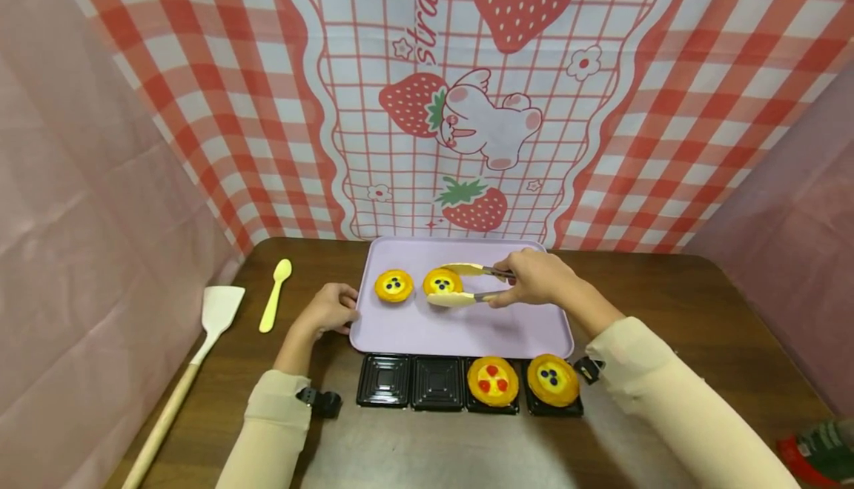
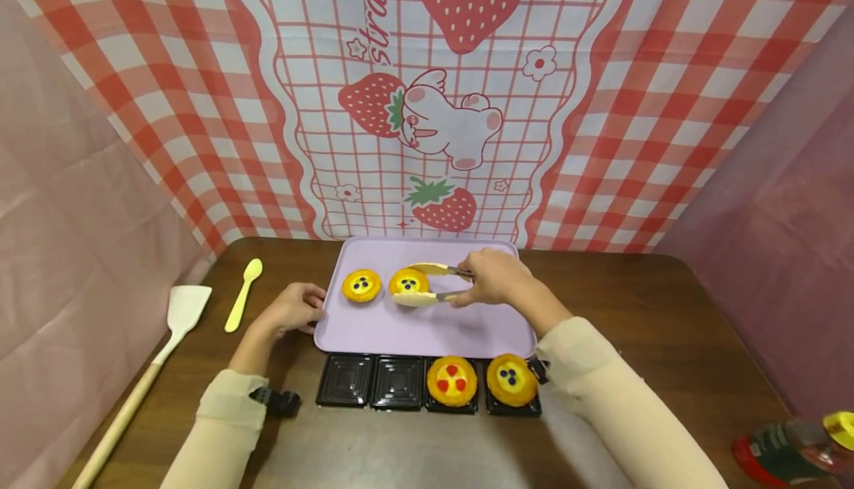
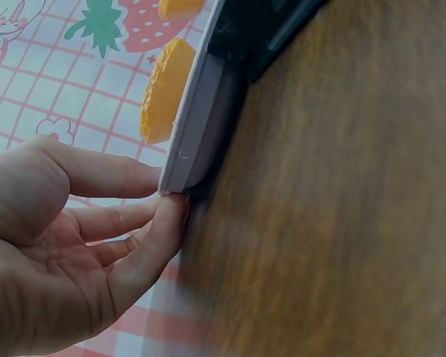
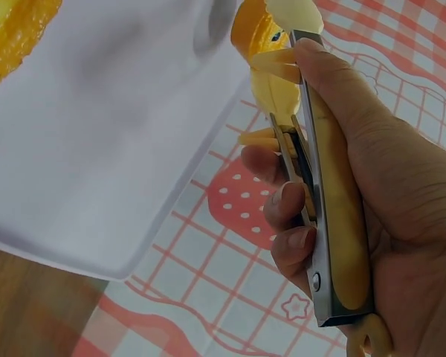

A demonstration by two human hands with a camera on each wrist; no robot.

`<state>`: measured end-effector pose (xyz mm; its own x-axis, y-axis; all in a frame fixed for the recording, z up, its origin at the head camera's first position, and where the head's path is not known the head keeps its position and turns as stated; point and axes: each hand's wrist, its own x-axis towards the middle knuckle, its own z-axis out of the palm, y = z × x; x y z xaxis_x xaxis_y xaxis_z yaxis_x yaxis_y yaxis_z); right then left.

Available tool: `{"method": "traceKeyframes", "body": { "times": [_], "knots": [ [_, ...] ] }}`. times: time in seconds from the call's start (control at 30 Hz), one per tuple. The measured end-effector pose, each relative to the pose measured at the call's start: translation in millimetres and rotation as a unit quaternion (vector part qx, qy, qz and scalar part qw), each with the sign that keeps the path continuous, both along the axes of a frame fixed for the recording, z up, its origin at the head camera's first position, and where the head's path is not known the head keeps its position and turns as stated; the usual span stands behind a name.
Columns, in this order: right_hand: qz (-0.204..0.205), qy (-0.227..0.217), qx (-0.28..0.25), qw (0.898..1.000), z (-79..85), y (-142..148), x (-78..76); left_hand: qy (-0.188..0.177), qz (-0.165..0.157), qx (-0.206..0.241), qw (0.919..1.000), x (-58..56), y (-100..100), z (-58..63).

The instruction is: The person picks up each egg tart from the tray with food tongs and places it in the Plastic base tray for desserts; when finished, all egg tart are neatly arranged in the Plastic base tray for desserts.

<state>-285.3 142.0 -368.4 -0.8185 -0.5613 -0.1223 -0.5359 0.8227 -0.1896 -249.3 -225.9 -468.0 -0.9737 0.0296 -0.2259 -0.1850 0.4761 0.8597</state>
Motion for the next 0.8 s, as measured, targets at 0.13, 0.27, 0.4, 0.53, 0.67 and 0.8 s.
{"method": "traceKeyframes", "body": {
  "times": [0.13, 0.27, 0.4, 0.53, 0.67, 0.8],
  "knots": [
    [0.007, 0.007, 0.004, 1.000, 3.4, 2, 1.6, 0.000, -0.001, 0.000, 1.0000, 0.2, 0, 0.4],
    [0.004, 0.008, 0.006, 1.000, 9.6, 5, 5.0, 0.001, -0.004, 0.002, 1.0000, 1.1, 1, 2.0],
    [0.002, 0.009, -0.001, 1.000, 18.6, 9, 10.6, 0.000, 0.000, 0.002, 1.0000, 1.6, 1, 1.5],
    [0.006, 0.015, -0.010, 1.000, 26.8, 15, 17.5, 0.001, -0.001, 0.007, 1.0000, 2.0, 1, 1.9],
    [0.012, 0.014, -0.014, 1.000, 33.2, 19, 25.6, 0.012, -0.019, 0.020, 0.9996, 3.2, -1, 5.2],
    [0.019, 0.010, -0.014, 1.000, 36.5, 22, 33.6, 0.018, -0.024, 0.020, 0.9994, 3.3, -1, 4.5]
  ]
}}
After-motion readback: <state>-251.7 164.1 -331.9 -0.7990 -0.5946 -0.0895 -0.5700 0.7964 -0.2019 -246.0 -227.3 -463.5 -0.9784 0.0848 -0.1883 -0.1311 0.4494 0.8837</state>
